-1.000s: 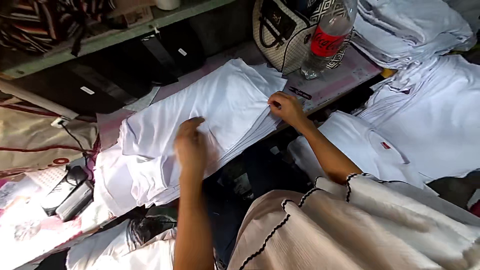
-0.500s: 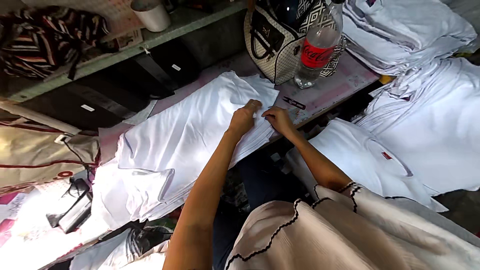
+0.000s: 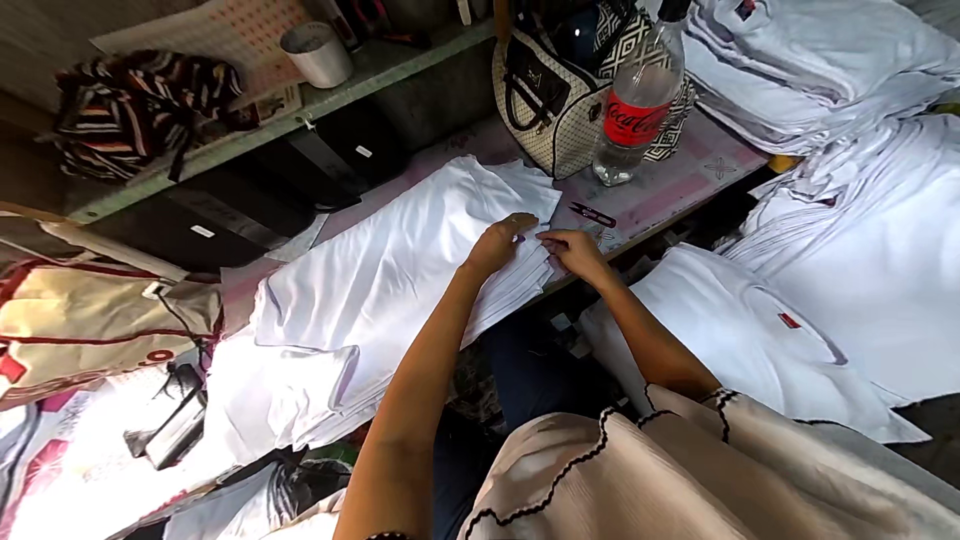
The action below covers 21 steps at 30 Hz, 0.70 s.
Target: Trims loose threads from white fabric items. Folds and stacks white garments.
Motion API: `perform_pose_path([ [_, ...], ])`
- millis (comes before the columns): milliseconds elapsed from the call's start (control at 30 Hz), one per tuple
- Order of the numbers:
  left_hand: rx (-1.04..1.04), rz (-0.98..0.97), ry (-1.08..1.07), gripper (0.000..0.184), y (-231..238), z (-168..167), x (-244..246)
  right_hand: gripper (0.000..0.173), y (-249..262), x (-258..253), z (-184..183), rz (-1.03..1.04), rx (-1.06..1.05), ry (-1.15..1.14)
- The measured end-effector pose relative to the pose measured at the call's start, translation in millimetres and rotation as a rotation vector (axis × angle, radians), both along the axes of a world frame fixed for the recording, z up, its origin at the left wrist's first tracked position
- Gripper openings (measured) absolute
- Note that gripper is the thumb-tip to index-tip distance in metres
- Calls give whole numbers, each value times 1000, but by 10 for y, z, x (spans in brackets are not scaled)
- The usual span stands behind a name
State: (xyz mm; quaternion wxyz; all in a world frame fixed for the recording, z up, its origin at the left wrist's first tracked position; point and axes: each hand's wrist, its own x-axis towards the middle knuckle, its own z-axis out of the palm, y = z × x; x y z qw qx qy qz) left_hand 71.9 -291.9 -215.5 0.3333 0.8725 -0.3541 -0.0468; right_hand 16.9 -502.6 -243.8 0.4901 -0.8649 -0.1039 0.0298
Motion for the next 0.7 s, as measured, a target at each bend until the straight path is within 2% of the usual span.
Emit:
perform_pose_path([
  [133, -10, -8, -8, 38, -47, 34, 31, 35, 112, 175, 16, -155, 168, 282],
  [200, -23, 48, -21, 38, -40, 102, 3, 42, 153, 291, -57, -257, 279, 352],
  [267, -30, 125, -57, 39, -41, 186, -60, 39, 154, 333, -59, -281, 339, 381],
  [333, -17, 157, -105, 42, -58, 290, -122, 30, 160, 266, 51, -263, 282, 332],
  [433, 11, 81, -127, 48, -96, 378, -179, 24, 200, -44, 443, -230, 154, 88],
  [500, -13, 59, -125, 42, -54, 372, -201, 17, 227, -129, 591, -151, 226, -47],
  [567, -72, 72, -170, 30, 77, 396, -213, 15, 186, -79, 566, -42, 342, -98],
  [633, -57, 161, -180, 21, 237, 519, -273, 25, 65, 9, 430, 54, 264, -98],
  [700, -58, 289, -173, 28, 391, 668, -357, 48, -29, 91, 194, 101, 53, -6],
])
